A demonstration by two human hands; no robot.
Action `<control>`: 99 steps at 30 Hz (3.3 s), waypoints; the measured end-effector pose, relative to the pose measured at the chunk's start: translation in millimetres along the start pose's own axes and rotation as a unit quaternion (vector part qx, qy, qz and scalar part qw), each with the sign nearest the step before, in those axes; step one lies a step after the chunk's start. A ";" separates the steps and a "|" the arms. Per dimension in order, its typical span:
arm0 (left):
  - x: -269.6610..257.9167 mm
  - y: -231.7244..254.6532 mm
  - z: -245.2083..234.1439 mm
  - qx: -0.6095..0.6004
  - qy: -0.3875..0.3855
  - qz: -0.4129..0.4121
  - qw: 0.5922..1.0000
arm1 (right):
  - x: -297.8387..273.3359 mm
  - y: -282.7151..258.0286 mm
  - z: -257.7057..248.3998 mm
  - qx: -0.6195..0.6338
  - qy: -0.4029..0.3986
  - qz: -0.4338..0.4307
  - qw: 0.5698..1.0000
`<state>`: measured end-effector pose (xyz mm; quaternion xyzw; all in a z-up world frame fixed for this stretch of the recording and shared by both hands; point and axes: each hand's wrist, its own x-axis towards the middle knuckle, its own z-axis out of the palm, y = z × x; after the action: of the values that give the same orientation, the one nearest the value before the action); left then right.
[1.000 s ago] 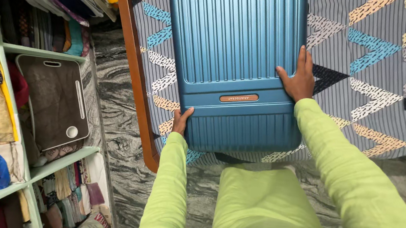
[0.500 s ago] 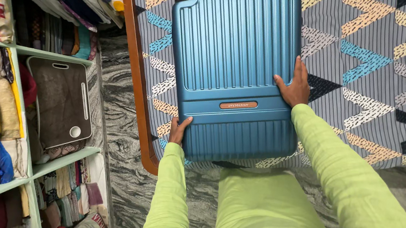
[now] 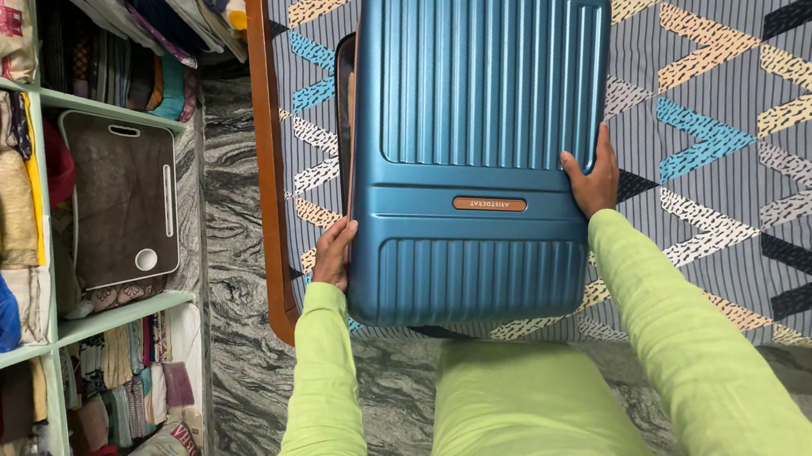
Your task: The person unzips a blue suitcase on a bed, opens it, and arranges items inside including a hairdryer, a brush, and clothing, then adjusts the internal straps to secure the contents.
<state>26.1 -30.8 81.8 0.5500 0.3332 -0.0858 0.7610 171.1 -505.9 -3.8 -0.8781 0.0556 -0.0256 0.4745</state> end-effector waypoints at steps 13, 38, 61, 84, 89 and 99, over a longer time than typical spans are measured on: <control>-37.2 8.0 33.3 -0.074 -0.159 0.031 0.984 | 7.5 9.5 -26.0 0.047 0.008 -0.011 0.999; -192.3 28.1 373.5 0.093 -0.251 0.227 0.936 | -45.3 68.8 -141.7 0.287 -0.212 0.117 0.927; -164.3 -184.8 666.0 0.388 -0.128 0.271 0.871 | -46.2 270.3 -272.2 0.537 -0.090 0.352 0.762; -25.7 -436.8 666.0 0.481 -0.256 0.268 0.794 | -25.1 386.7 -288.2 0.347 -0.167 0.329 0.862; -45.7 -410.9 565.1 0.438 -0.179 0.392 0.789 | -38.6 373.8 -303.4 0.228 -0.181 0.212 0.933; -131.6 -389.3 346.9 0.356 0.384 -0.038 0.851 | -159.6 316.0 -306.5 0.259 -0.072 0.447 0.853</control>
<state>-124.7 -520.1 -82.6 0.7589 0.5665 -0.0093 0.3210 -40.3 -912.7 -98.8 -0.6031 0.3993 0.2395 0.6477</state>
